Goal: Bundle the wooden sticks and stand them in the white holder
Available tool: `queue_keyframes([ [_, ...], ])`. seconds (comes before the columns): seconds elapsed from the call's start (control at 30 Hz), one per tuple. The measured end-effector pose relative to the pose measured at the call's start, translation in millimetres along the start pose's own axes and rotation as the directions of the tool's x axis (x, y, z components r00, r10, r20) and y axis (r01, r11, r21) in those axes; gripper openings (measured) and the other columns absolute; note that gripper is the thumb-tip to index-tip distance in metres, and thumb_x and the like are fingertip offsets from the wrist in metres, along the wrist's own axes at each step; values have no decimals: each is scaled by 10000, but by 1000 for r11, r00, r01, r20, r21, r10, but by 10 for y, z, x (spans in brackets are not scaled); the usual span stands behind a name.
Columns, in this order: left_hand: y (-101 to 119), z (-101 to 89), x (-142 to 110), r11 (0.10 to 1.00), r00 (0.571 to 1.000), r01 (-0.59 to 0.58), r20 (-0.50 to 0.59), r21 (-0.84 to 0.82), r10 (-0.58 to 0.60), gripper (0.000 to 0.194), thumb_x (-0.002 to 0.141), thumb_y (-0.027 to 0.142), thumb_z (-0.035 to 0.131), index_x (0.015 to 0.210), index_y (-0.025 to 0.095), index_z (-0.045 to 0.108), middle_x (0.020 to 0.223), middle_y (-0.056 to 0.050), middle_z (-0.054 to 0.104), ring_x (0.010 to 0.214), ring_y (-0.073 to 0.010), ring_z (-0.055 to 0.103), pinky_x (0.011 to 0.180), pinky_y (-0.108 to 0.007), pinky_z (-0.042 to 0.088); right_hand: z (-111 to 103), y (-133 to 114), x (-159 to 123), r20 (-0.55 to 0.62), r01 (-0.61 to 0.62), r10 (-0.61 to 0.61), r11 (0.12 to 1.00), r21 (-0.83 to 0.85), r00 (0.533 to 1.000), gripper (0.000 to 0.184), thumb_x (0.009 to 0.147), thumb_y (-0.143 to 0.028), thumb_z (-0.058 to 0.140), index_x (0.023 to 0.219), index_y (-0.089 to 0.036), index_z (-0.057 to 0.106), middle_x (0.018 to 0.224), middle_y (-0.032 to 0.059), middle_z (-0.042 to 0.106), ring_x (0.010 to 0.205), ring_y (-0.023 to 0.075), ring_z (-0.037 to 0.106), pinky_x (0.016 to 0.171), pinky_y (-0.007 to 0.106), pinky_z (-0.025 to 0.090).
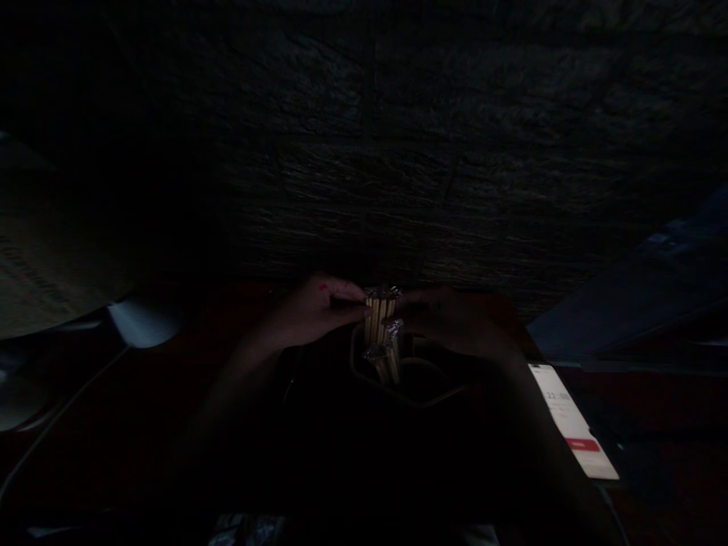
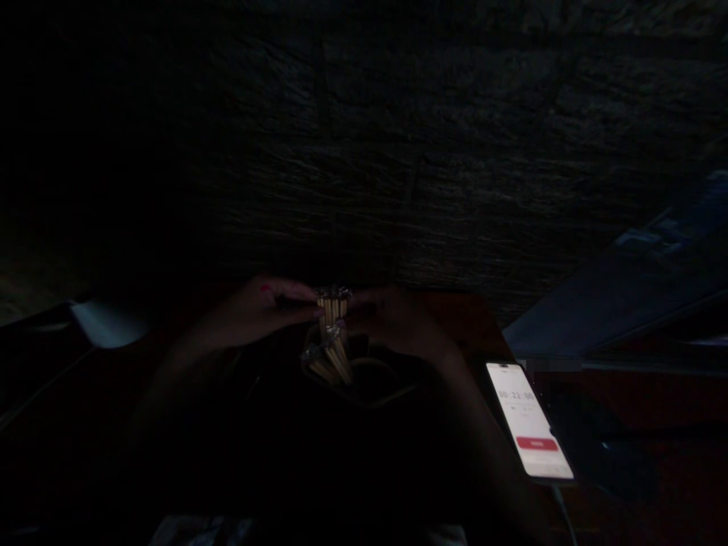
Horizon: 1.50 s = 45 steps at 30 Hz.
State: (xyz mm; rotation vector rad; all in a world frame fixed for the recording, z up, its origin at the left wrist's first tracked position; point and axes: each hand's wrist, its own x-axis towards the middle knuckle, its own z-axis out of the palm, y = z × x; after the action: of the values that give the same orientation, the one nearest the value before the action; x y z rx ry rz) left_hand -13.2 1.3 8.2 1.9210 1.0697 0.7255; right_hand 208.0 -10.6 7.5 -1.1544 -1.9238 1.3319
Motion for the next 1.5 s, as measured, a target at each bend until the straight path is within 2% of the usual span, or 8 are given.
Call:
queue_keyframes([
  [0.17, -36, 20, 16, 999, 999, -39, -4, 28, 39, 173, 795, 247, 651, 918, 145, 717, 965, -49, 763, 894, -180, 705, 832, -285, 544, -1, 11, -10, -1, 27, -27, 999, -20, 1000, 222, 788, -231, 673, 997, -207, 743, 984, 21, 751, 869, 163, 693, 770, 255, 514],
  [0.3, -44, 55, 23, 998, 999, -50, -13, 38, 50, 170, 800, 255, 643, 917, 150, 710, 967, -41, 759, 906, -183, 701, 849, -296, 537, -7, 13, -29, -46, 11, -16, 994, -111, 999, 230, 799, -298, 668, 974, -171, 744, 923, 31, 751, 826, 177, 689, 707, 246, 507],
  [0.47, -31, 83, 34, 998, 998, -55, -16, 26, 55, 166, 803, 248, 633, 906, 143, 710, 963, -46, 757, 903, -179, 698, 851, -292, 532, -7, 41, -36, -61, -5, -4, 990, -139, 998, 230, 805, -290, 658, 994, -190, 742, 929, 32, 749, 823, 181, 687, 706, 251, 507],
  [0.6, -30, 77, 40, 999, 999, -43, -30, 26, 44, 187, 783, 246, 647, 915, 130, 710, 965, -62, 754, 908, -184, 695, 865, -305, 528, 1, 55, -28, -62, -20, 12, 992, -122, 998, 211, 786, -285, 668, 953, -181, 744, 899, 39, 746, 819, 188, 686, 705, 263, 507],
  [0.83, -73, 71, 46, 1000, 1000, -29, -6, -8, 29, 186, 765, 250, 677, 912, 140, 713, 970, -60, 760, 891, -187, 703, 854, -306, 536, -4, 31, -9, -6, -39, 39, 999, 14, 999, 238, 758, -282, 688, 964, -173, 739, 909, 43, 747, 804, 178, 686, 687, 255, 506],
  [1.0, -94, 80, 50, 999, 997, -53, 53, -1, 53, 173, 803, 253, 650, 929, 159, 724, 987, -42, 761, 891, -179, 704, 834, -292, 537, -11, 57, 5, -1, -19, 19, 1000, 0, 1000, 210, 756, -275, 696, 932, -169, 740, 874, 38, 741, 793, 172, 679, 701, 259, 506],
  [1.33, -101, 82, 66, 998, 995, -64, 71, -21, 66, 184, 811, 254, 654, 951, 153, 719, 995, -41, 758, 889, -168, 701, 824, -272, 529, -17, 39, 9, 18, -2, 3, 999, -42, 1000, 250, 780, -289, 672, 988, -164, 730, 917, 33, 739, 842, 179, 679, 724, 254, 499],
  [1.5, -98, 88, 60, 999, 996, -52, 74, -3, 52, 174, 813, 253, 654, 932, 143, 719, 967, -46, 759, 876, -171, 700, 803, -269, 525, -2, 60, 12, 18, 13, -12, 998, -65, 1000, 271, 786, -315, 661, 992, -152, 729, 878, 37, 736, 742, 143, 661, 634, 223, 483],
])
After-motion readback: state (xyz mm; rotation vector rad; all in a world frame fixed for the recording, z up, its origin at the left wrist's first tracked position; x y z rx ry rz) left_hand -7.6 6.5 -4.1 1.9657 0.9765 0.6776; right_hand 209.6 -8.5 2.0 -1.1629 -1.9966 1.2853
